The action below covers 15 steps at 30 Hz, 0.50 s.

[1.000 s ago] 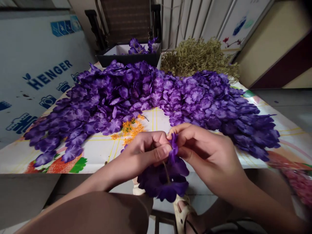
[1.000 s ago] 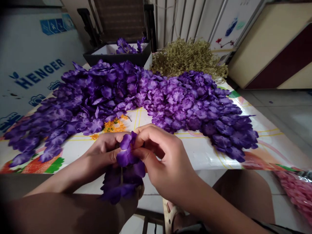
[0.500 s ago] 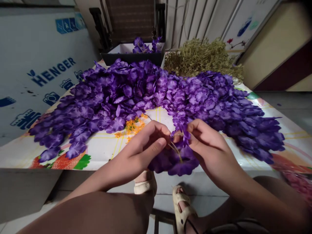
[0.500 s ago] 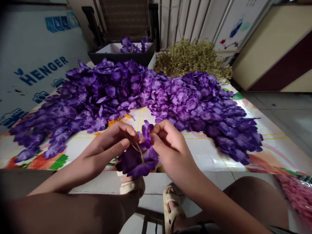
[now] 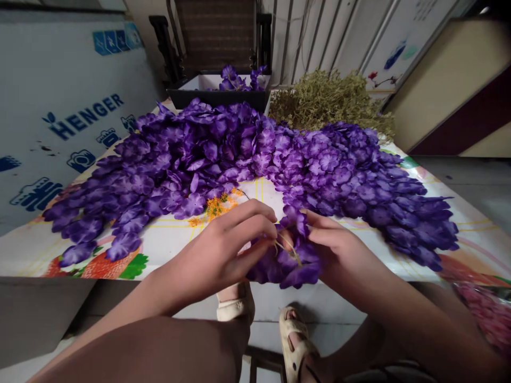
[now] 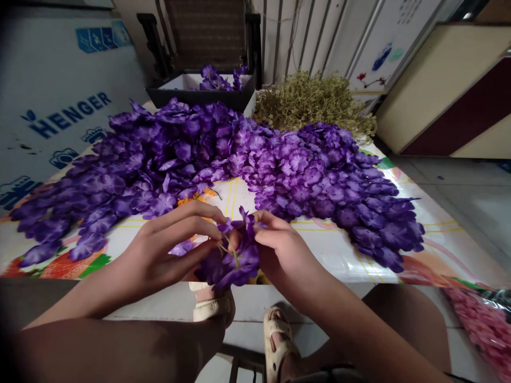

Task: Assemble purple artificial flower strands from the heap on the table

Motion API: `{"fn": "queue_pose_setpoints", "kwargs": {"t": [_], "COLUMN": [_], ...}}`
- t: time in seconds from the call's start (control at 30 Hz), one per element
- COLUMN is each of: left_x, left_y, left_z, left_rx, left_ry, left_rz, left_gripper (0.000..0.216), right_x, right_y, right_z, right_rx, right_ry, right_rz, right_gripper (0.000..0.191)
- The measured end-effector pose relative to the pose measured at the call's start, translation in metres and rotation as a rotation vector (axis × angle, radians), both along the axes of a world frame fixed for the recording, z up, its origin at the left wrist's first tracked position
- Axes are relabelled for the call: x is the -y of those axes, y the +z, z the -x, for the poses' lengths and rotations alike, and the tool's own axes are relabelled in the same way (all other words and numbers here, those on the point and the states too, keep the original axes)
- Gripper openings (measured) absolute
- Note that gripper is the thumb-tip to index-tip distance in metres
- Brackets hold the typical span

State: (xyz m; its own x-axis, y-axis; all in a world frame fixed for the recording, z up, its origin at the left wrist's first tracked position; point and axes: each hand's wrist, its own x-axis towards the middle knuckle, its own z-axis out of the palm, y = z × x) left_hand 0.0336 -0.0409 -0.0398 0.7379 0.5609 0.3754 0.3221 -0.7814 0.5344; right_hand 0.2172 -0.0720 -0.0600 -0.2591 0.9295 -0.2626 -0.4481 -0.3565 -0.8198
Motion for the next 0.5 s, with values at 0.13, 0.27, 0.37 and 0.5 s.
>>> {"fn": "queue_pose_setpoints", "kwargs": {"t": [0.13, 0.27, 0.37, 0.5], "left_x": [0.000, 0.000, 0.000, 0.001], "left_y": [-0.004, -0.009, -0.013, -0.019], "left_z": [0.003, 0.005, 0.007, 0.008], "left_rx": [-0.050, -0.040, 0.005, 0.111], "left_ry": [-0.007, -0.039, -0.067, -0.102], "left_rz": [0.028, 0.029, 0.013, 0.052], "left_gripper": [0.008, 0.008, 0.012, 0.020], "right_x": [0.002, 0.004, 0.003, 0.000], "right_y": [-0.002, -0.002, -0.001, -0.001], "right_z": [0.000, -0.001, -0.003, -0.005], "right_rx": [-0.027, 0.095, 0.035, -0.052], "right_ry": [0.059, 0.034, 0.055, 0.090], "right_rz": [0.015, 0.092, 0.072, 0.082], "right_gripper": [0.009, 0.034, 0.022, 0.012]}}
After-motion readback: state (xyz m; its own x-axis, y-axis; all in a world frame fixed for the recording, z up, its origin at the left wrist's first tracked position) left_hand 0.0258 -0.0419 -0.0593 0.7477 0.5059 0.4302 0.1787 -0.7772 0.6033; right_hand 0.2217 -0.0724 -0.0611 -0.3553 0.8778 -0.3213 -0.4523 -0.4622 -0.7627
